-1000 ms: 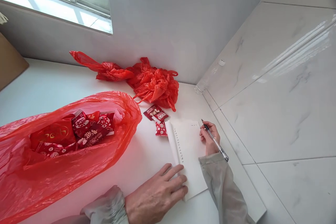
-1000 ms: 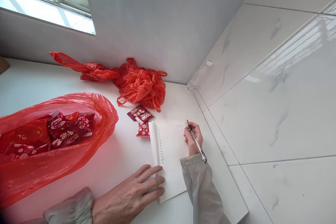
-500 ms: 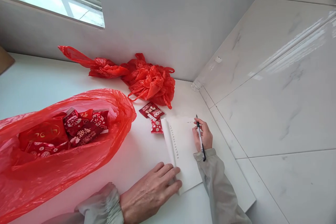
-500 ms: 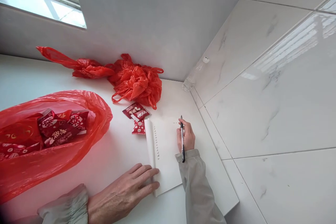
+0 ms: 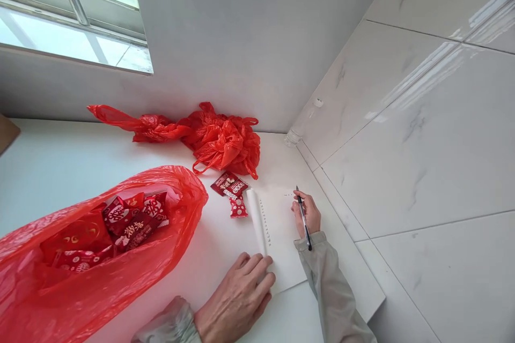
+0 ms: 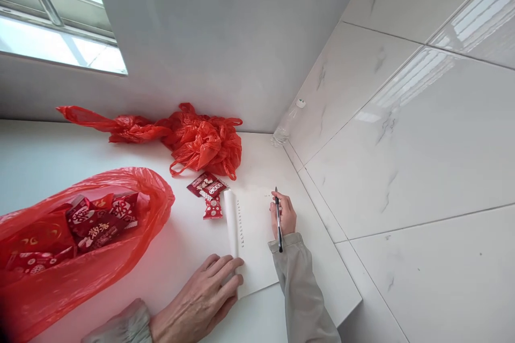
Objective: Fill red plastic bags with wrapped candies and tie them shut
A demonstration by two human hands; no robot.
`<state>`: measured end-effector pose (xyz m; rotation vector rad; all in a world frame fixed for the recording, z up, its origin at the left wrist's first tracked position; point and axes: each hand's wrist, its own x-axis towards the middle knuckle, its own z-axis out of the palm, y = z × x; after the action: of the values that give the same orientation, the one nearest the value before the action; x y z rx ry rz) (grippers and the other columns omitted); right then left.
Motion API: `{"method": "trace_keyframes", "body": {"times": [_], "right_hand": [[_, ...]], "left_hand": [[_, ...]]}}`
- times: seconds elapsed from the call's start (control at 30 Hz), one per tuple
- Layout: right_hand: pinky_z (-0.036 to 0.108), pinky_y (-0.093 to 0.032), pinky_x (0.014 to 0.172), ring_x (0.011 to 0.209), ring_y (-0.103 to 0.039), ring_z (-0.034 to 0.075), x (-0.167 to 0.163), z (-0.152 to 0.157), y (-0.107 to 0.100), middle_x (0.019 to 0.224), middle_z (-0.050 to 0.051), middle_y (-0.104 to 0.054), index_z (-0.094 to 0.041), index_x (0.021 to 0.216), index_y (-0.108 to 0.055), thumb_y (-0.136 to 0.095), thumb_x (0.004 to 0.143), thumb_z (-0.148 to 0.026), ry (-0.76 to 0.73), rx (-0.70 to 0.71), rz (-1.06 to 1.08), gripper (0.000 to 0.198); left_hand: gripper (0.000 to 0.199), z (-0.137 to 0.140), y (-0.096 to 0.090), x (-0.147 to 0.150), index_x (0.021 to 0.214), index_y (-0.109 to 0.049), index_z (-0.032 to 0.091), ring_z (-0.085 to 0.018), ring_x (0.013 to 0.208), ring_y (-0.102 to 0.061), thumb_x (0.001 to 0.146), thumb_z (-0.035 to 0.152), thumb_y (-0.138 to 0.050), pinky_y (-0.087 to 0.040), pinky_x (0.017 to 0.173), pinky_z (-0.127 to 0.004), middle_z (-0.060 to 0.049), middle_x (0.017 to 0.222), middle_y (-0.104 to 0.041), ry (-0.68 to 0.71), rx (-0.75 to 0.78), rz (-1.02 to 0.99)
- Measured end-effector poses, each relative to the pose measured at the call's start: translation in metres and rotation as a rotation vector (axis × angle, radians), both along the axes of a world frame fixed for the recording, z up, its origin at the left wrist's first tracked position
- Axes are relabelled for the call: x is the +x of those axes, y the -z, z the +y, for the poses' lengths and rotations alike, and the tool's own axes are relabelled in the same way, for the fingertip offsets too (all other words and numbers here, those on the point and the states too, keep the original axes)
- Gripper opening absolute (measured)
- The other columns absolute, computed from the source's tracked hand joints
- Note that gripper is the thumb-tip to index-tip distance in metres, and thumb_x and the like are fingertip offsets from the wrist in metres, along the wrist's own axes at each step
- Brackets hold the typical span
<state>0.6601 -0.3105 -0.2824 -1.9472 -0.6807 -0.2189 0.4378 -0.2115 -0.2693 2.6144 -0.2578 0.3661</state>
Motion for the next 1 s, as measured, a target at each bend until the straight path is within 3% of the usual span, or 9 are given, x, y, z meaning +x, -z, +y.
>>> {"method": "trace_keyframes", "body": {"times": [0.23, 0.37, 0.5, 0.73, 1.0], "right_hand": [[0.026, -0.051, 0.055, 0.07, -0.062, 0.014, -0.033, -0.001, -0.011, 0.091, 0.005, -0.063, -0.021, 0.103, -0.067, -0.053, 0.089, -0.04, 0.018, 0.079, 0.03, 0.027], [0.03, -0.056, 0.069, 0.081, -0.067, 0.018, -0.063, -0.009, -0.008, 0.093, 0.006, -0.068, -0.023, 0.104, -0.068, -0.052, 0.09, -0.035, 0.05, 0.028, -0.066, 0.024], [0.036, -0.057, 0.079, 0.095, -0.069, 0.022, -0.082, -0.026, 0.01, 0.103, 0.008, -0.071, -0.023, 0.114, -0.064, -0.043, 0.095, -0.03, 0.131, -0.088, -0.108, 0.029], [0.042, -0.055, 0.091, 0.107, -0.065, 0.024, -0.078, -0.029, 0.022, 0.113, 0.008, -0.07, -0.025, 0.121, -0.062, -0.04, 0.097, -0.018, 0.002, -0.256, -0.337, 0.033], [0.041, -0.053, 0.091, 0.106, -0.064, 0.023, -0.077, -0.025, 0.011, 0.112, 0.009, -0.07, -0.023, 0.115, -0.063, -0.04, 0.096, -0.023, 0.021, -0.249, -0.26, 0.029]], "left_hand": [[0.028, 0.003, -0.006, 0.002, 0.098, -0.052, 0.019, -0.03, 0.109, -0.052, 0.077, 0.009, -0.068, -0.05, 0.085, -0.046, -0.006, 0.123, -0.057, -0.059, -0.009, 0.072], [0.031, 0.004, -0.005, 0.002, 0.104, -0.053, 0.019, -0.031, 0.109, -0.052, 0.078, 0.009, -0.068, -0.052, 0.087, -0.048, -0.007, 0.122, -0.058, -0.063, 0.008, 0.073], [0.031, 0.004, -0.005, 0.002, 0.105, -0.053, 0.019, -0.032, 0.111, -0.051, 0.079, 0.007, -0.065, -0.053, 0.089, -0.049, -0.007, 0.124, -0.058, -0.096, 0.015, 0.058], [0.026, 0.003, -0.008, 0.004, 0.109, -0.054, 0.015, -0.032, 0.111, -0.051, 0.086, 0.004, -0.052, -0.052, 0.088, -0.051, -0.011, 0.127, -0.057, -0.154, 0.034, 0.071], [0.023, 0.003, -0.006, 0.004, 0.11, -0.054, 0.014, -0.032, 0.115, -0.047, 0.091, 0.007, -0.043, -0.051, 0.088, -0.049, -0.012, 0.133, -0.052, -0.129, 0.061, 0.099]]}}
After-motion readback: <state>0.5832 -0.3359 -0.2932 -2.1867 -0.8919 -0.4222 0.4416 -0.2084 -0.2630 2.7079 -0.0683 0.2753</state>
